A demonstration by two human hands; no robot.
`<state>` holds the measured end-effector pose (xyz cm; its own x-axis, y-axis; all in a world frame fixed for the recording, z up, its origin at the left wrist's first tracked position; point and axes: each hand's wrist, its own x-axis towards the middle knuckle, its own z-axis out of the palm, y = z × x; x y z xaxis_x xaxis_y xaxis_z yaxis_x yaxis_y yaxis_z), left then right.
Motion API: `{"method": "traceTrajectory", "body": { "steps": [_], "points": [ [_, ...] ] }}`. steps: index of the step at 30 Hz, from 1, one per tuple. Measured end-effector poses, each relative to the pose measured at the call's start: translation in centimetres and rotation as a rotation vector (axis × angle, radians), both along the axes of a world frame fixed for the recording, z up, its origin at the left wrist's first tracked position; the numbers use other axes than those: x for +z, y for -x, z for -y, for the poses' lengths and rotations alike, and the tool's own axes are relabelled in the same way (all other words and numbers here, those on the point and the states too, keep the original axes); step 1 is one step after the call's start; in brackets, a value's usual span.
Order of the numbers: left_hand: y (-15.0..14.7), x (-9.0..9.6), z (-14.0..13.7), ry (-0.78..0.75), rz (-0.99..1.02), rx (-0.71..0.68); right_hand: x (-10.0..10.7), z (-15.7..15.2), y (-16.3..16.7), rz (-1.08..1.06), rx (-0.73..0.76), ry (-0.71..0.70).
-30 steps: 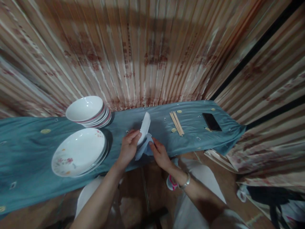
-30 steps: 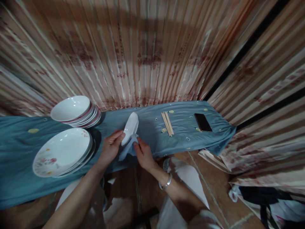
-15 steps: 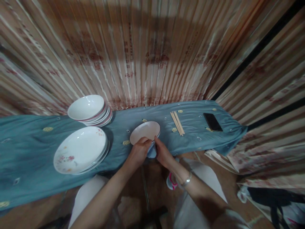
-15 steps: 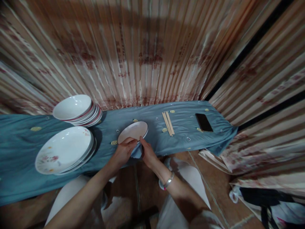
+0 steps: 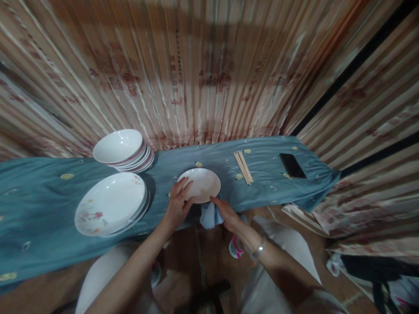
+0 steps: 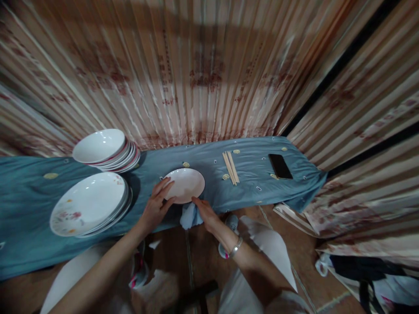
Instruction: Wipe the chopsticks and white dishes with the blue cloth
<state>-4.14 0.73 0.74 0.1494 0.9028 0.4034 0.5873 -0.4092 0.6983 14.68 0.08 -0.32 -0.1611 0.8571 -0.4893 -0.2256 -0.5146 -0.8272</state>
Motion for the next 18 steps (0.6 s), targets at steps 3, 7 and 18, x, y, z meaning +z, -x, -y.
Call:
{"method": "traceTrajectory", "body": {
  "steps": [3, 7, 18],
  "points": [
    [1.3, -1.0, -0.5, 0.170, 0.257, 0.180, -0.6, 0.0, -0.3, 0.029, -0.002, 0.001],
    [1.8, -2.1, -0.5, 0.488, 0.722, 0.338, -0.5, 0.2, -0.7, 0.073, 0.111, -0.029],
    [1.9, -0.5, -0.8, 0.657, 0.850, 0.218, 3.2, -2.5, -4.2, 0.463, 0.415, -0.617]
  ]
}}
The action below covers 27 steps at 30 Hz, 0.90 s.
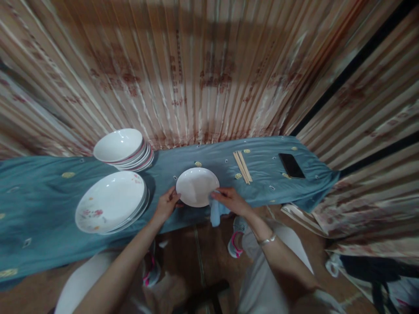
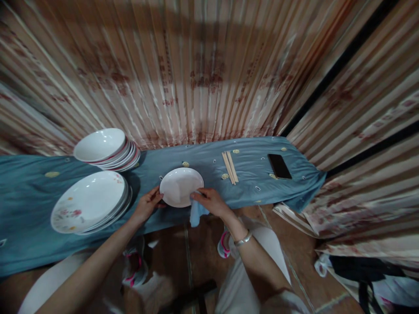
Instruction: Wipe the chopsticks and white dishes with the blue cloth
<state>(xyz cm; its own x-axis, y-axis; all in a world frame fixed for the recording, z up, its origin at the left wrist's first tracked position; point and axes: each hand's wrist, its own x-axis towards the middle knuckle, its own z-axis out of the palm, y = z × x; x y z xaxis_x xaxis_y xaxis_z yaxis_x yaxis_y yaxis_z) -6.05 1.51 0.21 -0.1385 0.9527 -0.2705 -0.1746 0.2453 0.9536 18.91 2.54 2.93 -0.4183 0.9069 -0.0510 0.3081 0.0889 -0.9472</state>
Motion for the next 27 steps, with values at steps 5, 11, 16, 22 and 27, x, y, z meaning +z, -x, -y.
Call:
{"method": "traceTrajectory", "body": {
  "steps": [5, 11, 16, 22, 27],
  "points": [
    [-0.2, -0.6, -0.6, -0.012, -0.012, 0.022, -0.1, -1.6, 1.3, 0.392, -0.184, -0.443],
    [-1.0, 0.0, 0.1, -0.056, 0.059, 0.079, -1.0, -1.9, 3.0, 0.724, -0.133, -0.617],
    [-1.6, 1.0, 0.7, 0.024, 0.131, 0.057, -0.8, -1.4, 2.9, 0.785, -0.140, -0.633],
    [-2.0, 1.4, 0.7, -0.008, 0.154, 0.050, -0.9, -1.5, 2.2, 0.833, 0.030, -0.645],
    [-2.1, 1.3, 0.8, -0.018, 0.157, 0.032, -2.1, -2.9, 2.4, 0.975, 0.066, -0.520]
  ]
}}
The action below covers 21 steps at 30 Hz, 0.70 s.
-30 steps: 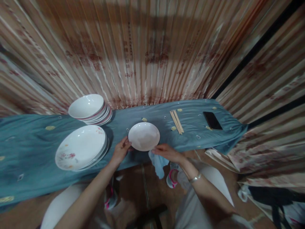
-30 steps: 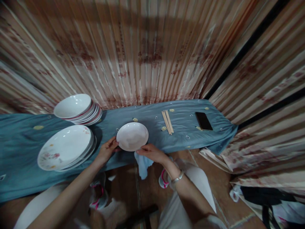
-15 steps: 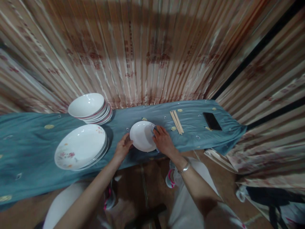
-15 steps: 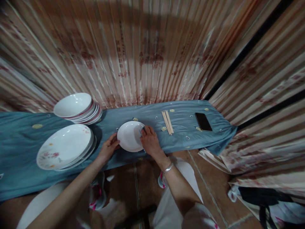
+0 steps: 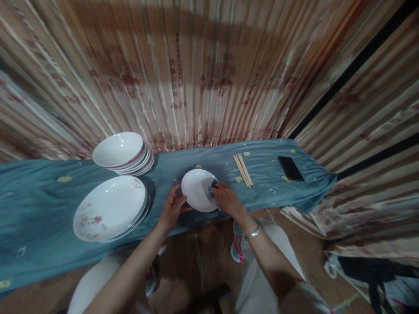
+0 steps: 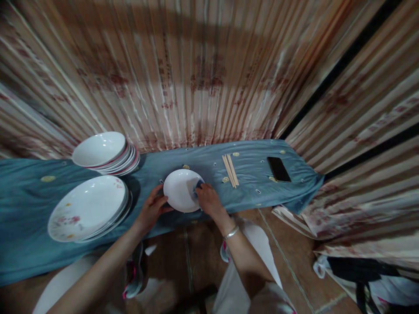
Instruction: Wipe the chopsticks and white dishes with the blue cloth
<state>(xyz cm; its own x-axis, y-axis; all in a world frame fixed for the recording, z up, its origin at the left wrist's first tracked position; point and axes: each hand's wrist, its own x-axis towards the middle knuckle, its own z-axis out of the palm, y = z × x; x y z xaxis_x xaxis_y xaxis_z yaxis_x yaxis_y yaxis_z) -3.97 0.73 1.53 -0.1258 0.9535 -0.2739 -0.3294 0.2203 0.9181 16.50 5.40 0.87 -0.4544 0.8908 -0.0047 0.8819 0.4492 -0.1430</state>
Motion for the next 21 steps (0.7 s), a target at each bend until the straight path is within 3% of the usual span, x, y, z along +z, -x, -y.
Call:
{"method": "traceTrajectory", "body": {
  "steps": [4, 8, 15, 21],
  "points": [
    [0.0, 0.1, 0.0, 0.012, 0.022, -0.027, -0.4, -1.5, 1.1, -0.030, -0.132, -0.057],
    [0.1, 0.2, 0.0, 0.026, 0.037, -0.031, -0.1, -2.8, 2.7, -0.177, -0.154, -0.079],
    [0.1, 0.6, 0.3, 0.038, 0.060, -0.036, -0.3, -3.6, 6.2, -0.510, -0.016, -0.084],
    [0.2, 0.4, 0.2, 0.022, 0.079, -0.016, -0.5, -2.2, 8.1, -0.852, 0.133, 0.069]
  ]
}}
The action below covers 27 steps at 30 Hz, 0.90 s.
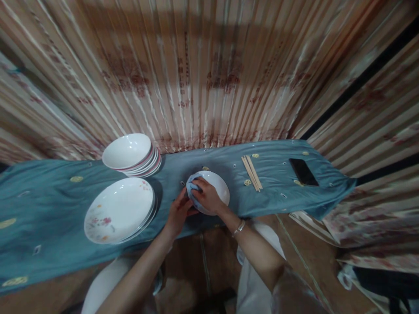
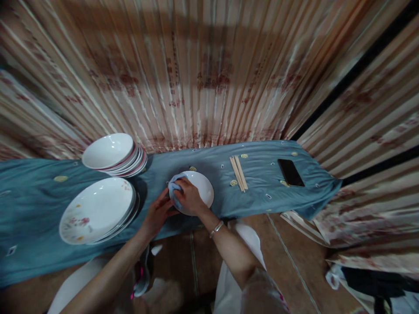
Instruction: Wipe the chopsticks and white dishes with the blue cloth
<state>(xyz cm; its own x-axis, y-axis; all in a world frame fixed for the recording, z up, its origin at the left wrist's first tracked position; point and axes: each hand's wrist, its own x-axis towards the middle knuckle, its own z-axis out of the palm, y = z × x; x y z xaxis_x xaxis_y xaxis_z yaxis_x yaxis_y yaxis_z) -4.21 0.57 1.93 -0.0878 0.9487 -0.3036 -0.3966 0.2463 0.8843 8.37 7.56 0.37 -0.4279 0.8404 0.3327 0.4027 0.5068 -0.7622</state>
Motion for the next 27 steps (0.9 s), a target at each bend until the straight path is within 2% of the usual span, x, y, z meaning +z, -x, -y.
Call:
{"method": "traceTrajectory", "body": {
  "steps": [6, 10, 13, 17, 22, 27],
  "points": [
    [0.5, 0.1, -0.5, 0.007, 0.022, 0.013, 0.1, 0.8, -1.2, -0.142, 0.188, 0.192],
    [0.7, 0.4, -0.7, 0.010, 0.010, -0.005, 0.2, 1.5, -3.1, -0.091, 0.257, 0.268],
    [0.7, 0.4, -0.9, 0.001, -0.014, -0.004, 0.7, 2.3, -4.5, 0.022, 0.261, 0.248],
    [0.7, 0.5, -1.1, -0.006, -0.056, -0.016, 1.2, 2.8, -6.3, 0.265, 0.158, 0.181],
    [0.5, 0.6, -1.3, -0.005, -0.075, -0.017, 0.8, 2.0, -7.5, 0.550, -0.123, 0.080],
    [0.3, 0.7, -1.6, -0.019, -0.080, -0.011, -0.3, -0.7, -6.7, 0.629, -0.314, -0.091]
  ]
}}
